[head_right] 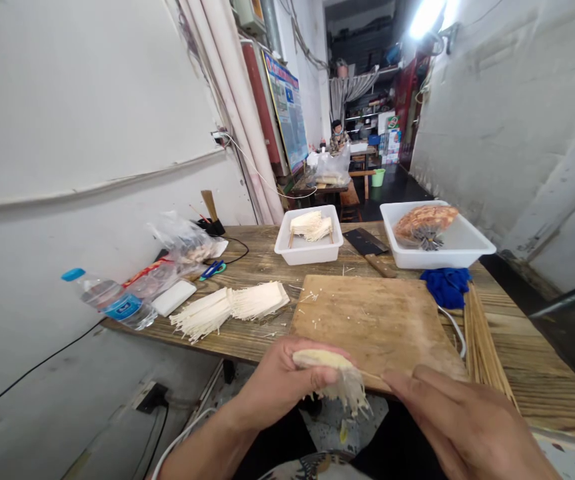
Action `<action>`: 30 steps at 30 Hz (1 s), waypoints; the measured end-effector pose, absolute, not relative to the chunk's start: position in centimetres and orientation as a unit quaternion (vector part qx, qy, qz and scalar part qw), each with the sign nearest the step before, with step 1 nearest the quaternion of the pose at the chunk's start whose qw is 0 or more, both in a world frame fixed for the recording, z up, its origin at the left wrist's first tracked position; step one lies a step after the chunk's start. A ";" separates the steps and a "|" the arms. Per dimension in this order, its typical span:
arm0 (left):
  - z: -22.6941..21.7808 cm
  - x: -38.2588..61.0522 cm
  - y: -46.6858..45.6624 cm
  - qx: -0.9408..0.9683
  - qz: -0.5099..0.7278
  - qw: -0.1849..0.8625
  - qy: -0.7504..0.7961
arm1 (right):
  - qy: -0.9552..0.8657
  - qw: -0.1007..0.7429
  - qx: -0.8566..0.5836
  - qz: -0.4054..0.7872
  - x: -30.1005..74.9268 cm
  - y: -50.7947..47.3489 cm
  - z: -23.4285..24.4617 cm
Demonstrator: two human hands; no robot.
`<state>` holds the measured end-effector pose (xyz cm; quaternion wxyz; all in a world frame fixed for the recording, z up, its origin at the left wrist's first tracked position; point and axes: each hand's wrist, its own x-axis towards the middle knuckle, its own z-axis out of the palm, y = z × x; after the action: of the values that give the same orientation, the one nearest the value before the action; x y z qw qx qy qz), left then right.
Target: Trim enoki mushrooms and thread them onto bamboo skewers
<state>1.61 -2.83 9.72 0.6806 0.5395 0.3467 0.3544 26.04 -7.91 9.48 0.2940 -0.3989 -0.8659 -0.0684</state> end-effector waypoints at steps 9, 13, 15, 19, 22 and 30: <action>7.5 2.0 -0.3 0.387 0.319 0.819 0.280 | -0.855 0.292 -0.427 -0.040 25.4 -5.1 10.5; 6.6 1.8 0.8 0.331 0.306 0.852 0.267 | -0.846 0.273 -0.458 0.003 26.0 -4.3 9.2; 6.4 1.8 1.4 0.310 0.279 0.876 0.243 | -0.837 0.261 -0.480 0.039 26.5 -3.9 8.4; 6.1 1.8 2.0 0.295 0.235 0.902 0.212 | -0.825 0.233 -0.505 0.102 27.1 -3.4 7.1; 5.5 1.7 2.1 0.292 0.235 0.902 0.212 | -0.820 0.226 -0.509 0.129 27.3 -3.2 6.8; 4.6 1.8 2.7 0.330 0.263 0.870 0.254 | -0.821 0.230 -0.511 0.110 26.6 -2.8 7.3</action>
<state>1.82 2.67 4.61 0.8703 0.3300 0.2541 0.2629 26.61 -2.80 7.25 0.2297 -0.5112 -0.8208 0.1105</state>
